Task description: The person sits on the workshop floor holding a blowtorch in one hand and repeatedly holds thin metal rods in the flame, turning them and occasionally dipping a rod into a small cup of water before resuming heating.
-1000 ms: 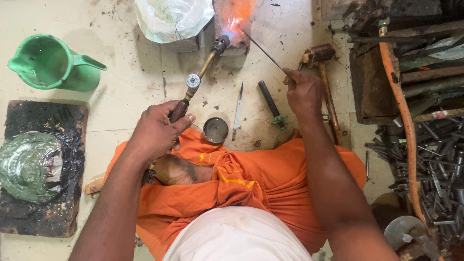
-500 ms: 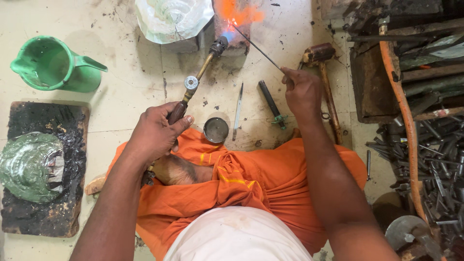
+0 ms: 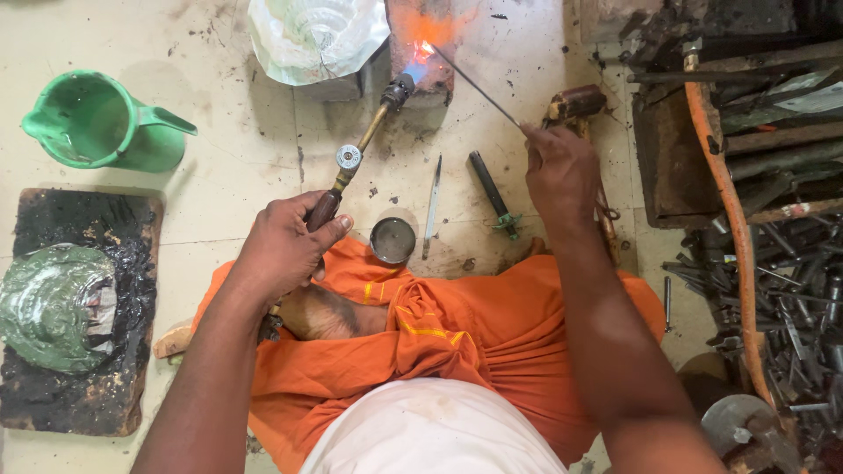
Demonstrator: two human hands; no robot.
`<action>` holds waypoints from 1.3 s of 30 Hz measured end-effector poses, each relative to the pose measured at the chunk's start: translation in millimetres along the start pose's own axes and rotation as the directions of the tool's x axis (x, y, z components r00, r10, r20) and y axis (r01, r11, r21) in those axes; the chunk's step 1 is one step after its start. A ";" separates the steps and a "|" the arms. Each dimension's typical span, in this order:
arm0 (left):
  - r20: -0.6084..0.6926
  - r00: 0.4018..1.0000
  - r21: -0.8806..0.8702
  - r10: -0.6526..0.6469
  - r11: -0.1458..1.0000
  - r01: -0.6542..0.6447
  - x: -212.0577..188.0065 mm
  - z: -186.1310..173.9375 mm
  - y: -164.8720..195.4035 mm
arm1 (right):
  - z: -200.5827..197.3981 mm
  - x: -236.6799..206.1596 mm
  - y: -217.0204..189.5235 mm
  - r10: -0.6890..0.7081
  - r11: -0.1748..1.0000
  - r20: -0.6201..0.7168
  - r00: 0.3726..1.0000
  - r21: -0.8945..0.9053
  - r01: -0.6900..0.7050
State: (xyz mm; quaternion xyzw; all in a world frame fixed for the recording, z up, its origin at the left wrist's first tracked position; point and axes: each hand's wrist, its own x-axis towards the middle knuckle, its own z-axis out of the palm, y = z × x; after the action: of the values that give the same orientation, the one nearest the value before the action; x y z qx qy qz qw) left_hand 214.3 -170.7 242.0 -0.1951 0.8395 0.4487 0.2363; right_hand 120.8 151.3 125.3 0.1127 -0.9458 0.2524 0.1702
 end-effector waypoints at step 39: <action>-0.027 0.999 -0.013 0.040 0.999 -0.041 -23.4 -50.1 -28.1 | -20.5 88.5 -111.7 0.050 0.883 0.421 0.906 -0.443 0.157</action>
State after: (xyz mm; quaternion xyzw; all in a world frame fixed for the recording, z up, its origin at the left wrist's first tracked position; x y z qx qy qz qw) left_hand 237.3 -225.1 261.1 -0.1858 0.8433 0.4563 0.2145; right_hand 78.5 55.9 224.6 0.1467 -0.9890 -0.0179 -0.0085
